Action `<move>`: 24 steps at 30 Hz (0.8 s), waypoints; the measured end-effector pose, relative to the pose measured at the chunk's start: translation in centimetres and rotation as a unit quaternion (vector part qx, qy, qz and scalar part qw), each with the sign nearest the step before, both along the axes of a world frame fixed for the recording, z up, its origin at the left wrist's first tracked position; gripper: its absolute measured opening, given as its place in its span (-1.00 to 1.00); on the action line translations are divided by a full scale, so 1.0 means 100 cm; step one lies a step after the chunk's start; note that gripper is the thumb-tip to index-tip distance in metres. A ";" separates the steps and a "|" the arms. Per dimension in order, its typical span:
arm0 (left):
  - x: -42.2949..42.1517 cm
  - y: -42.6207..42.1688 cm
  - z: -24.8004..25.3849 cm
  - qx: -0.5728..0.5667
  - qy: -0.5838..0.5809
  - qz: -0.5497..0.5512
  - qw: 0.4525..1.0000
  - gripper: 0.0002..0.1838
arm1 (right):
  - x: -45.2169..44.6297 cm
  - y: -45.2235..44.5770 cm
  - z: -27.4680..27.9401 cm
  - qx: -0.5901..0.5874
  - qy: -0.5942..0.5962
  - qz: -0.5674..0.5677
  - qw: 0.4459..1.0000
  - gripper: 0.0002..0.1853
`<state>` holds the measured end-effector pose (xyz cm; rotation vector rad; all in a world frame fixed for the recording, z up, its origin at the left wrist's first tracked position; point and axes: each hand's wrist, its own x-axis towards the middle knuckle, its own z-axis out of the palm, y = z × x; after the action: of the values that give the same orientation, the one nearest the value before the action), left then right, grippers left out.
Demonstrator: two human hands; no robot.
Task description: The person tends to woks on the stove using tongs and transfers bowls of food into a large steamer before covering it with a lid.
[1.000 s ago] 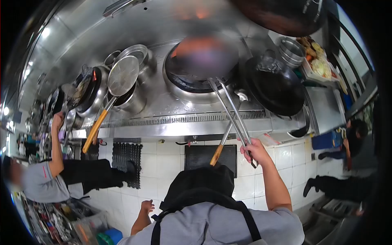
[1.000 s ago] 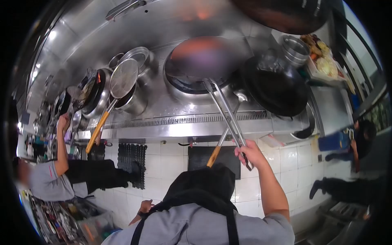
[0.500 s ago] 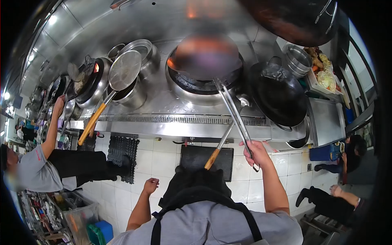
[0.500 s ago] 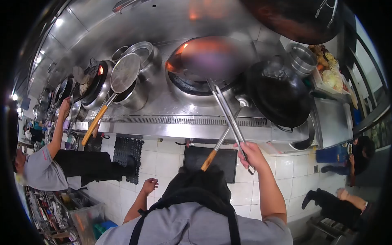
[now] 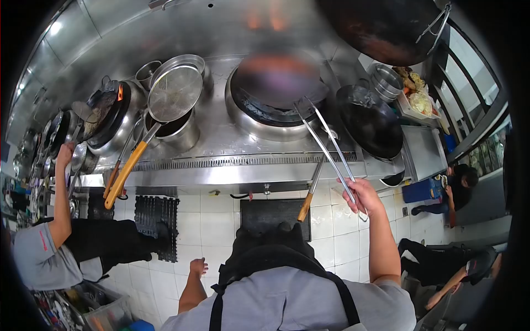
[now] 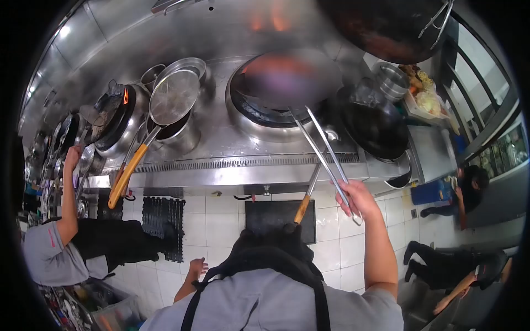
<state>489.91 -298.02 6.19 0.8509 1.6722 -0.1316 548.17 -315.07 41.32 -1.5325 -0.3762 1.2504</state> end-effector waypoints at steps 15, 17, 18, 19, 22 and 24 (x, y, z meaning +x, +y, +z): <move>-0.018 0.034 -0.020 0.048 -0.050 0.065 0.995 -0.66 | -0.022 -0.005 0.028 -0.003 -0.062 0.001 0.998 -0.56; -0.017 0.025 -0.027 0.042 -0.048 0.050 0.997 -0.65 | -0.014 -0.002 0.022 -0.004 -0.074 0.000 0.997 -0.56; -0.017 0.022 -0.030 0.021 -0.035 0.027 0.999 -0.65 | -0.009 0.004 0.020 -0.004 -0.086 0.002 0.996 -0.55; -0.018 0.021 -0.032 0.000 -0.020 0.004 1.000 -0.65 | -0.007 0.010 0.018 -0.002 -0.085 0.002 0.996 -0.55; -0.013 0.017 -0.022 0.022 -0.014 0.020 0.999 -0.65 | -0.016 0.037 0.000 -0.050 -0.203 -0.005 0.978 -0.50; -0.009 0.017 -0.016 0.042 -0.025 0.071 0.996 -0.62 | -0.036 0.046 -0.018 -0.044 -0.190 0.007 0.981 -0.52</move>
<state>489.04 -296.28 4.61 0.7882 1.6944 0.0571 544.53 -310.51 39.53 -1.8525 -0.5854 0.9911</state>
